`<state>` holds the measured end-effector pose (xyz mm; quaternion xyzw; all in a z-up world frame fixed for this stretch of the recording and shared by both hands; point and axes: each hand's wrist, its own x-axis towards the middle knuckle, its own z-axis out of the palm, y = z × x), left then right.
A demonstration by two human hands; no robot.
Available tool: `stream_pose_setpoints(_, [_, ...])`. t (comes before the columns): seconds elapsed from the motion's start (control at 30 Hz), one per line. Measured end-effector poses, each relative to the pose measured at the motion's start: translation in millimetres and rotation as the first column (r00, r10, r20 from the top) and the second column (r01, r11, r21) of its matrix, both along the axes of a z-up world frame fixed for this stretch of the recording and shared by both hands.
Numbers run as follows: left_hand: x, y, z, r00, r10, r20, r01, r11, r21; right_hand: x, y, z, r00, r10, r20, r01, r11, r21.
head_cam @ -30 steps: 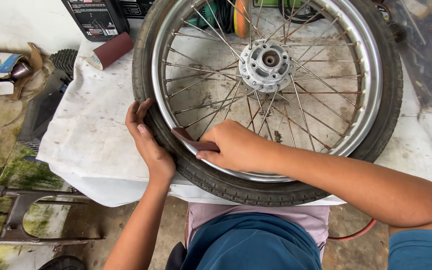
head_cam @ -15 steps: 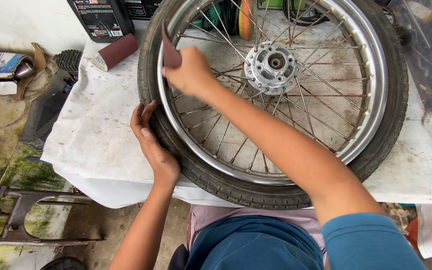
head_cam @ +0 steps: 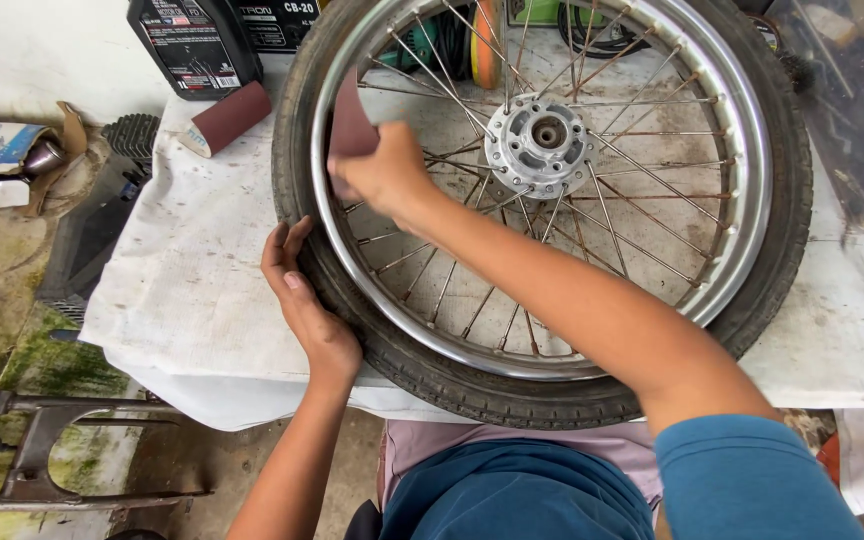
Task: The person sands the rim of a motorcycle wheel using a sanding block. They rotate the wheel to access different sections of the rim, applying pressure with the sanding block to smooth the metal surface.
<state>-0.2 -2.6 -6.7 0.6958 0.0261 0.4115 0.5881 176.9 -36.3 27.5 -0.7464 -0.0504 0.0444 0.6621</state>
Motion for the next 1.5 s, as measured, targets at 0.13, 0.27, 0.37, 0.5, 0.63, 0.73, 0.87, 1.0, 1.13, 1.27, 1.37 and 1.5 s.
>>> stream_pose_setpoints(0.13, [-0.1, -1.6, -0.3, 1.000, 0.003, -0.005, -0.003, 1.000, -0.005, -23.9, -12.6, 14.1, 0.993, 0.056, -0.105, -0.050, 0.997, 0.060])
stream_pose_setpoints(0.27, [1.5, -2.3, 1.6, 1.000, 0.012, 0.001, -0.012, 1.000, 0.018, 7.8, -0.5, -6.7, 0.995, -0.083, 0.051, 0.088, 0.991, -0.104])
stream_pose_setpoints(0.37, [-1.1, -1.8, 1.7, 1.000, 0.010, -0.011, -0.010, 1.000, 0.006, -20.5, -17.7, 2.3, 0.999, -0.044, 0.002, 0.044, 0.984, -0.172])
stream_pose_setpoints(0.5, [1.8, -0.9, -0.7, 1.000, 0.012, 0.005, -0.012, 1.000, 0.022, -11.9, -3.2, 6.3, 0.992, -0.055, 0.114, 0.083, 0.961, -0.262])
stream_pose_setpoints(0.63, [0.0, -2.3, 2.1, 1.000, 0.028, -0.004, -0.027, 0.999, 0.035, -12.7, -6.9, 10.9, 0.976, -0.089, 0.199, 0.142, 0.953, -0.269])
stream_pose_setpoints(0.73, [3.4, 1.0, -1.9, 0.999, 0.023, 0.030, -0.024, 1.000, 0.021, -30.6, -16.6, 4.7, 0.984, 0.026, 0.175, 0.036, 0.939, -0.343])
stream_pose_setpoints(0.87, [-4.0, 0.3, -4.1, 0.999, 0.035, -0.017, -0.034, 0.999, 0.043, 1.2, 0.4, 1.7, 0.974, -0.073, 0.216, 0.137, 0.944, -0.299])
stream_pose_setpoints(1.0, [1.6, -0.4, -1.8, 1.000, 0.024, -0.001, -0.024, 0.999, 0.027, -11.8, -8.2, 0.3, 0.982, -0.046, 0.181, 0.087, 0.971, -0.224])
stream_pose_setpoints(1.13, [1.1, 0.1, -3.4, 1.000, 0.027, 0.002, -0.027, 0.999, 0.025, -36.2, -24.1, 0.5, 0.985, 0.037, 0.170, 0.011, 0.962, -0.274])
stream_pose_setpoints(1.27, [-0.6, -2.1, -3.3, 0.998, 0.043, -0.036, -0.041, 0.998, 0.053, 9.7, -6.5, 0.4, 0.952, -0.059, 0.301, 0.127, 0.969, -0.212])
stream_pose_setpoints(1.37, [1.0, -2.2, 0.4, 0.999, 0.039, -0.025, -0.038, 0.998, 0.041, -19.7, -14.6, 11.6, 0.964, -0.011, 0.266, 0.089, 0.955, -0.284])
stream_pose_setpoints(1.5, [1.8, -0.1, 2.0, 0.998, 0.056, -0.028, -0.054, 0.996, 0.074, -37.3, -23.4, 3.8, 0.983, 0.068, 0.169, -0.003, 0.934, -0.358])
